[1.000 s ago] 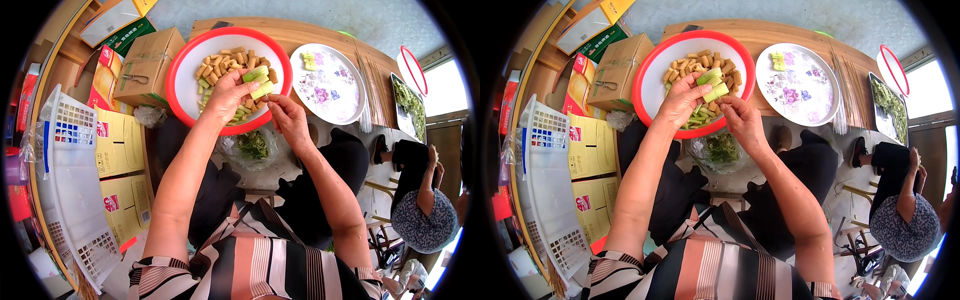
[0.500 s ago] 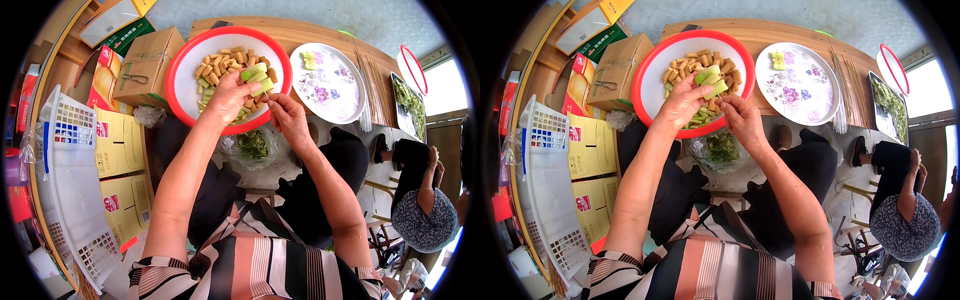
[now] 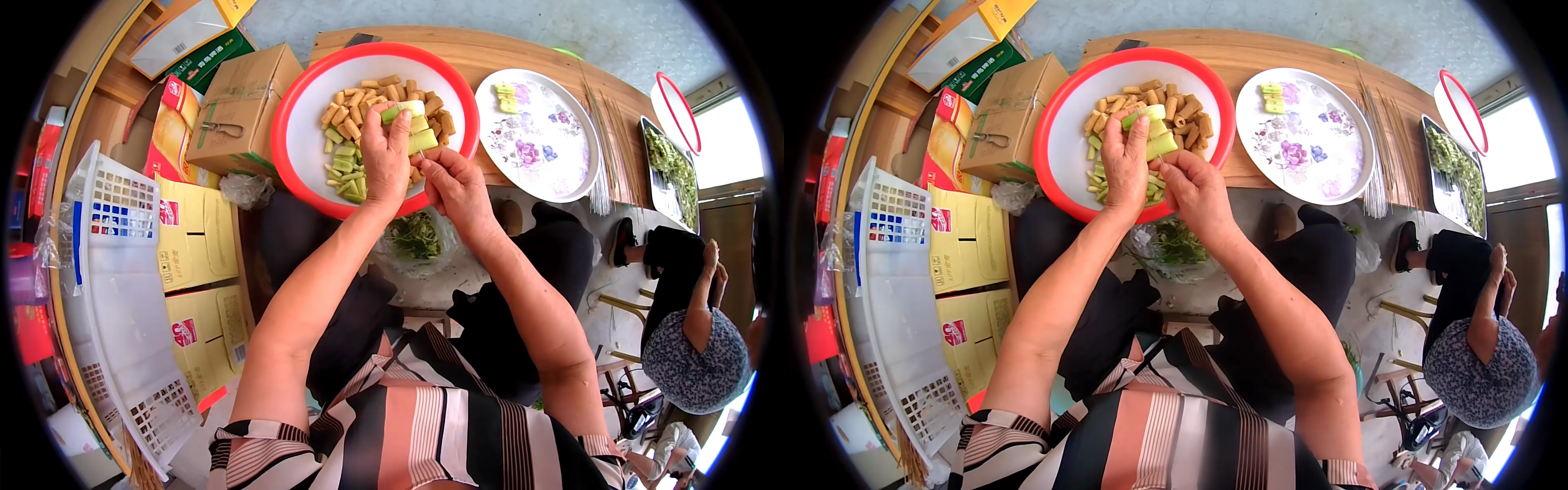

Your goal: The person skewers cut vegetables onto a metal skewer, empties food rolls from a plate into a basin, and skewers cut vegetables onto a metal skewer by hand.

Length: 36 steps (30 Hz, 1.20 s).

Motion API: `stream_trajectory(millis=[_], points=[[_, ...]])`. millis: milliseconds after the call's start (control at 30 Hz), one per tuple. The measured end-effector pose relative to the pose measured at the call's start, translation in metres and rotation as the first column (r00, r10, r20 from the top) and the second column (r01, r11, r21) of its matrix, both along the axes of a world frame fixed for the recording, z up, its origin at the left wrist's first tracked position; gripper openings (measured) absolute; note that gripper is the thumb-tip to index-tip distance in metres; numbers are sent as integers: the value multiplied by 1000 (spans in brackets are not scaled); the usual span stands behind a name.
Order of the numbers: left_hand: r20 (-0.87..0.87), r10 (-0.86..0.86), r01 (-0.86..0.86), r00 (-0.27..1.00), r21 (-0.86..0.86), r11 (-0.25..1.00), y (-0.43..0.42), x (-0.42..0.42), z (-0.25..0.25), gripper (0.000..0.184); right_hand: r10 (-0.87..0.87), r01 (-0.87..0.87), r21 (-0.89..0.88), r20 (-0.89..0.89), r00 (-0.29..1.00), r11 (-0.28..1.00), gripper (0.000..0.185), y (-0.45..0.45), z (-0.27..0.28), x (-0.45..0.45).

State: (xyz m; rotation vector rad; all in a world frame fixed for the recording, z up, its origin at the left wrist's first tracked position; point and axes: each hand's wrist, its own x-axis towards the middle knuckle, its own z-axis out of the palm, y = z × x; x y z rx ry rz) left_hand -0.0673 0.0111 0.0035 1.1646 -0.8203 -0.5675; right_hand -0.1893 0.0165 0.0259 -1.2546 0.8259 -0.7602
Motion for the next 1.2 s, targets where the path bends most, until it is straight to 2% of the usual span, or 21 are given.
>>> stream_trajectory(millis=[67,200,267,367,700,900,967,1000,1067,1100,1133,1200], points=[[-33,-63,65,997,62,996,2,3,2,26,14,-16,27,51,999,999,15,-2,-1,1],[-19,-66,67,998,67,996,3,1,5,26,22,-27,99,57,998,995,16,-2,-1,-1],[-71,-80,85,994,75,994,4,0,6,26,35,-43,131,60,998,990,17,-2,-2,-2],[-70,-96,97,993,18,995,4,-2,5,26,49,-57,149,57,997,987,20,-2,0,-3],[-46,-91,94,995,50,994,6,-3,8,23,37,-67,210,143,989,975,20,-2,-3,-3],[14,-81,79,997,70,994,7,-3,7,21,45,-75,197,151,988,977,20,-3,-6,-6],[145,-80,69,986,81,994,6,-1,2,23,55,-78,181,129,990,980,20,-3,-7,-7],[146,-80,68,986,81,994,4,2,-3,23,55,-78,181,130,990,980,20,-4,-7,-9],[76,-199,198,977,29,980,2,8,0,31,50,-67,158,111,993,985,19,-10,-6,-14],[-72,-278,286,958,150,946,6,15,1,37,40,-52,147,79,996,988,19,-14,-6,-17],[-128,-246,263,961,146,954,6,20,4,38,40,-52,149,83,996,987,19,-16,-6,-19],[-100,-184,205,978,265,942,3,42,5,39,-12,4,111,75,997,994,19,-16,-5,-24]])
